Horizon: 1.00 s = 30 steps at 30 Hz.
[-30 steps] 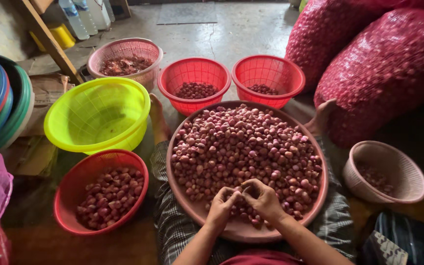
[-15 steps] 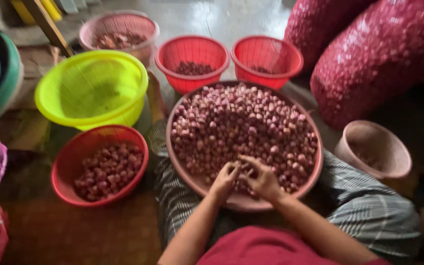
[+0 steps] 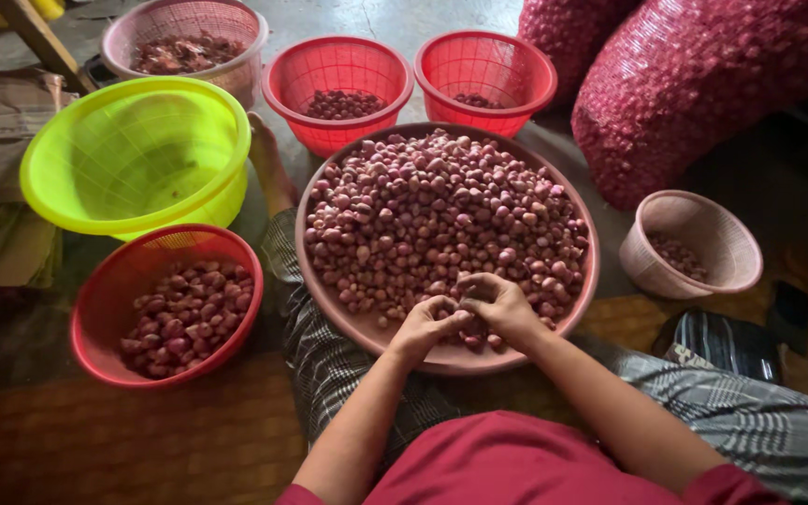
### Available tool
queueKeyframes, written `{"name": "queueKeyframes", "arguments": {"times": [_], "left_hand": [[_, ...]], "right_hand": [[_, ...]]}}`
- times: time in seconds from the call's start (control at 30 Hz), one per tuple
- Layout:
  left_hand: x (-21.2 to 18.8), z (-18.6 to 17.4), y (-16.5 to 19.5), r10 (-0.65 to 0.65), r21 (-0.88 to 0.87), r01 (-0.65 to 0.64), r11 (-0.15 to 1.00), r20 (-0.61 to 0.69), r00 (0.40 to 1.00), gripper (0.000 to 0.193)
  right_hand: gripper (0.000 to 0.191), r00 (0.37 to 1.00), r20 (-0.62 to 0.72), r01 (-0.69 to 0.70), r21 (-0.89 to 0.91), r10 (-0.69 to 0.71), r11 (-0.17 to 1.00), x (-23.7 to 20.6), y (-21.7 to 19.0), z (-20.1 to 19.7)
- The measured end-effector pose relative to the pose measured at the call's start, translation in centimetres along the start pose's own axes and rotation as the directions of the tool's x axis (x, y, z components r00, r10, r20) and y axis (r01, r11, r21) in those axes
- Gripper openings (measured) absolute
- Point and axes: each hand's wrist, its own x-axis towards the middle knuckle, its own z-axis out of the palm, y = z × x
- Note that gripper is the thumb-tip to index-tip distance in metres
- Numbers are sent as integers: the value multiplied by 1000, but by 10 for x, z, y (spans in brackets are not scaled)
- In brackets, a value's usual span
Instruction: The person sits on the floor in front of a large basin filled with shallots, picking up individual bulbs by hand, peeling off loose outer skins, and placing the sorted shallots into red plastic baskets beside the basin. They occasionally reach into the pile and move bulbs aside while continuing to sort one at a time.
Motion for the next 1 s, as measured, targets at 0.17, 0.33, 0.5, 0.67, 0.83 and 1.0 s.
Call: {"name": "queueKeyframes", "arguments": {"times": [0.17,0.33,0.5,0.67,0.83,1.0], "left_hand": [[4,-4,-3,0,-26,-1,1000,-46,999,16],[4,-15,3,-30,-419,-85,904,-261,965,13],[13,-19,6,-283,-490,118,864,-279,918,26],[14,-11,3,-149,-338,50,940,-276,950,25],[12,-18,2,-280,-540,186,821,-97,955,46],[8,-27,-3,-179,-667,10,745,-185,966,33]], "right_hand": [[20,904,-99,333,-444,-415,832,9,-1,4],[30,752,-93,282,-850,-653,445,34,-31,-36],[29,817,-10,238,-905,-577,353,53,-33,-54],[27,887,-113,261,-678,-448,687,46,-29,-33],[30,875,121,471,-434,-468,768,30,-43,-6],[20,773,131,502,-725,-621,471,47,-35,-8]]}}
